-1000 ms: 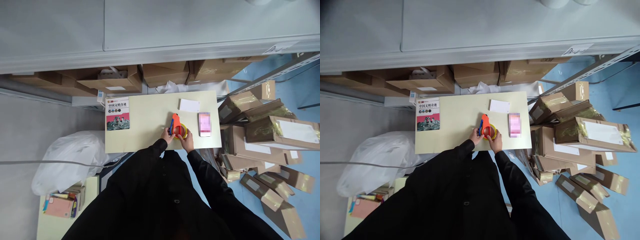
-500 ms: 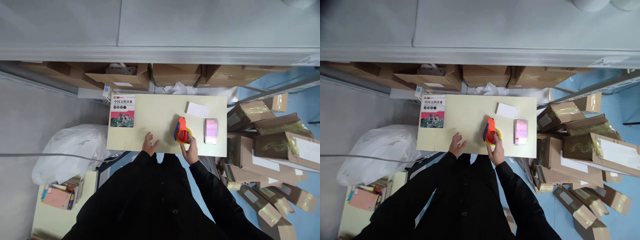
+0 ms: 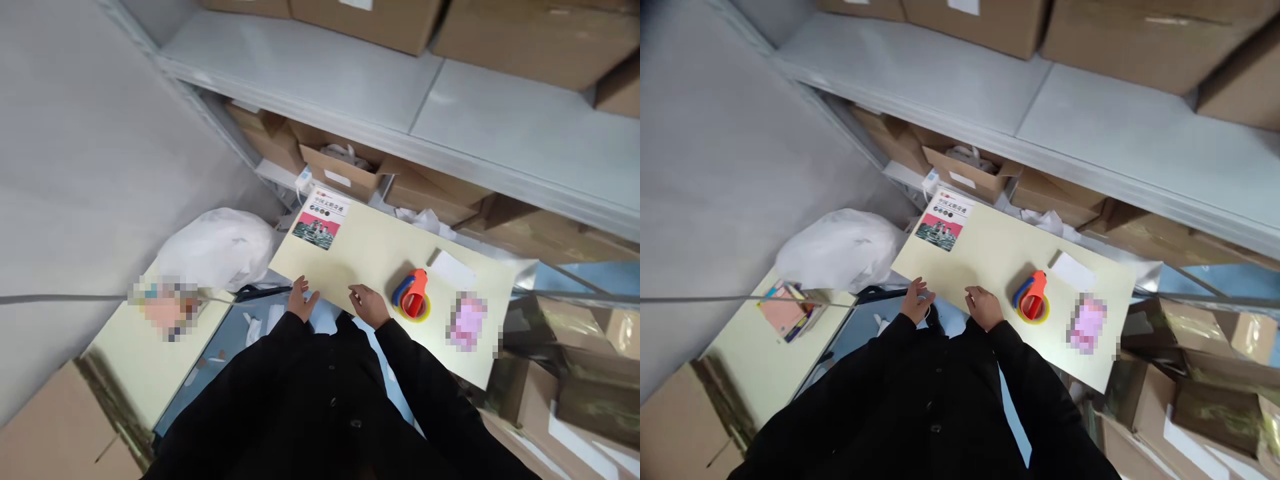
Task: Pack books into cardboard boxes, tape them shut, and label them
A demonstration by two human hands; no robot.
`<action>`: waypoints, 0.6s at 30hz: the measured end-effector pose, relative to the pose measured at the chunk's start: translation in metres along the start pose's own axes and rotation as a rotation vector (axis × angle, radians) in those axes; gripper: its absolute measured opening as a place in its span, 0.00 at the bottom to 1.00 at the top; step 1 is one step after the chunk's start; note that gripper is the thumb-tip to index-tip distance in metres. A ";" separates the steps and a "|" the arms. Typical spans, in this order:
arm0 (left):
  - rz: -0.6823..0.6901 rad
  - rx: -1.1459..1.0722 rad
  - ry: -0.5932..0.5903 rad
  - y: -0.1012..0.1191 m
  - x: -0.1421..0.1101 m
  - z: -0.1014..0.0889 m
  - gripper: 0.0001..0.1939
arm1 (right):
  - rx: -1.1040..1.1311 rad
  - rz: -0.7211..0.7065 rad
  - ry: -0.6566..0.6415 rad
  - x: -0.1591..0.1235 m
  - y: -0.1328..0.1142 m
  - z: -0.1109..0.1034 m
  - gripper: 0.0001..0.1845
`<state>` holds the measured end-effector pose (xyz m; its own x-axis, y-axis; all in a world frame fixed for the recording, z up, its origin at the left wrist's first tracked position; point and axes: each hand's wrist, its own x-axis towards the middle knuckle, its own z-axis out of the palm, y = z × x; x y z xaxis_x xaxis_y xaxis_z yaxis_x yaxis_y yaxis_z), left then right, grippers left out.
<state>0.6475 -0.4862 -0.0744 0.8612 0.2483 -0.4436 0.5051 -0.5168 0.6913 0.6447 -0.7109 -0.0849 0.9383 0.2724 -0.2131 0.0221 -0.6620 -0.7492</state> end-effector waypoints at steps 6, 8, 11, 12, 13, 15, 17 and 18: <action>0.058 -0.037 0.216 -0.030 0.016 -0.084 0.35 | -0.266 -0.171 -0.237 0.062 -0.088 0.033 0.16; 0.125 0.091 0.311 -0.042 0.025 -0.127 0.33 | -0.372 -0.251 -0.312 0.078 -0.122 0.056 0.16; 0.213 0.363 0.367 -0.059 0.042 -0.200 0.27 | -0.491 -0.385 -0.364 0.098 -0.175 0.096 0.15; 0.211 0.448 0.364 -0.064 0.050 -0.224 0.25 | -0.520 -0.434 -0.366 0.104 -0.192 0.111 0.16; 0.196 0.529 0.350 -0.068 0.058 -0.247 0.24 | -0.547 -0.486 -0.366 0.110 -0.209 0.126 0.15; 0.156 0.680 0.291 -0.075 0.079 -0.284 0.23 | -0.598 -0.577 -0.375 0.124 -0.243 0.158 0.12; 0.165 0.820 0.169 -0.080 0.103 -0.307 0.23 | -0.631 -0.636 -0.397 0.137 -0.272 0.191 0.11; 0.189 0.882 0.089 -0.082 0.115 -0.315 0.23 | -0.638 -0.651 -0.409 0.144 -0.284 0.206 0.13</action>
<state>0.7228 -0.1576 -0.0024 0.9450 0.1389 -0.2961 0.1588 -0.9863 0.0444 0.7024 -0.3396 -0.0325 0.4892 0.8555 -0.1696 0.7835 -0.5165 -0.3455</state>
